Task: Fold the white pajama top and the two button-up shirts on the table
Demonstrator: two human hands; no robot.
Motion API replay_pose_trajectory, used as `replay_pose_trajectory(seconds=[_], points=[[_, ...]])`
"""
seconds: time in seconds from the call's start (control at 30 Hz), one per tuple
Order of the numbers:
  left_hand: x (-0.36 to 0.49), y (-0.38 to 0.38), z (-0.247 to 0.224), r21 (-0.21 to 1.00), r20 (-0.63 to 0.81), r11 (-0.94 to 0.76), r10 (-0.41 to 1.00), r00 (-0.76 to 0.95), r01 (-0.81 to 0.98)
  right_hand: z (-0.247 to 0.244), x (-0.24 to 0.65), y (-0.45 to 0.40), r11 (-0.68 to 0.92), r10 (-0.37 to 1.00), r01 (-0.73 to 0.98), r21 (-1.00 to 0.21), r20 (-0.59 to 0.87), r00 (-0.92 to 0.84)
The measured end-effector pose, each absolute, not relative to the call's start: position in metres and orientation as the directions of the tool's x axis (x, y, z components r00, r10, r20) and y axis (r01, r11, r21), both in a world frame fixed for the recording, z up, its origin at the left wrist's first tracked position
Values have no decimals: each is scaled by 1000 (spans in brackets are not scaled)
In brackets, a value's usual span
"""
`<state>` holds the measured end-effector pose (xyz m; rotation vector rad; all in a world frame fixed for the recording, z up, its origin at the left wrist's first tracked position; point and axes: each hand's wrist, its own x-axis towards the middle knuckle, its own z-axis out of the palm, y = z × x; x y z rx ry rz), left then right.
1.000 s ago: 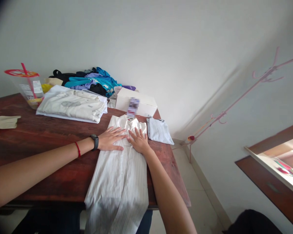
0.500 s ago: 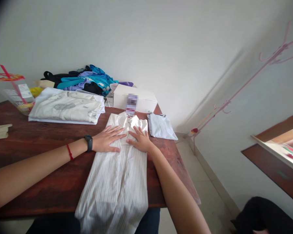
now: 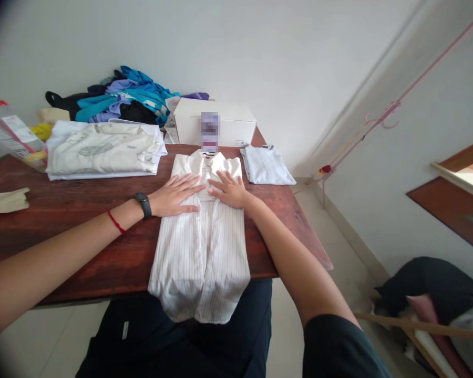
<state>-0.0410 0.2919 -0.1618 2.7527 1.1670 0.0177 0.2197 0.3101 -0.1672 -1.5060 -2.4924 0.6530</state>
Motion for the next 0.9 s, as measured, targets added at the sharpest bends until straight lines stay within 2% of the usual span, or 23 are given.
replay_pose_trajectory(seconds=[0.13, 0.23, 0.33, 0.53, 0.63, 0.73, 0.8, 0.9], points=[[-29, 243, -149, 235, -105, -718, 651, 752, 655, -169, 220, 312, 388, 883, 775, -499, -40, -468], [-14, 198, -140, 308, -86, -830, 463, 882, 466, -170, 221, 314, 384, 890, 757, -529, -7, -456], [-3, 166, -138, 323, -82, -894, 301, 950, 311, -171, 222, 314, 393, 890, 749, -533, 17, -455], [-2, 140, -144, 245, -86, -921, 291, 953, 303, -175, 221, 315, 412, 893, 722, -556, 88, -441], [-2, 131, -144, 222, -103, -940, 241, 965, 259, -177, 220, 317, 440, 896, 655, -614, 251, -367], [-1, 127, -144, 183, -97, -950, 238, 966, 252, -172, 224, 321, 416, 902, 613, -672, 392, -182], [1, 129, -143, 185, -85, -949, 242, 966, 254, -165, 230, 324, 349, 913, 637, -687, 403, -66], [1, 136, -140, 241, -76, -935, 250, 965, 261, -150, 244, 327, 248, 937, 685, -685, 350, 10]])
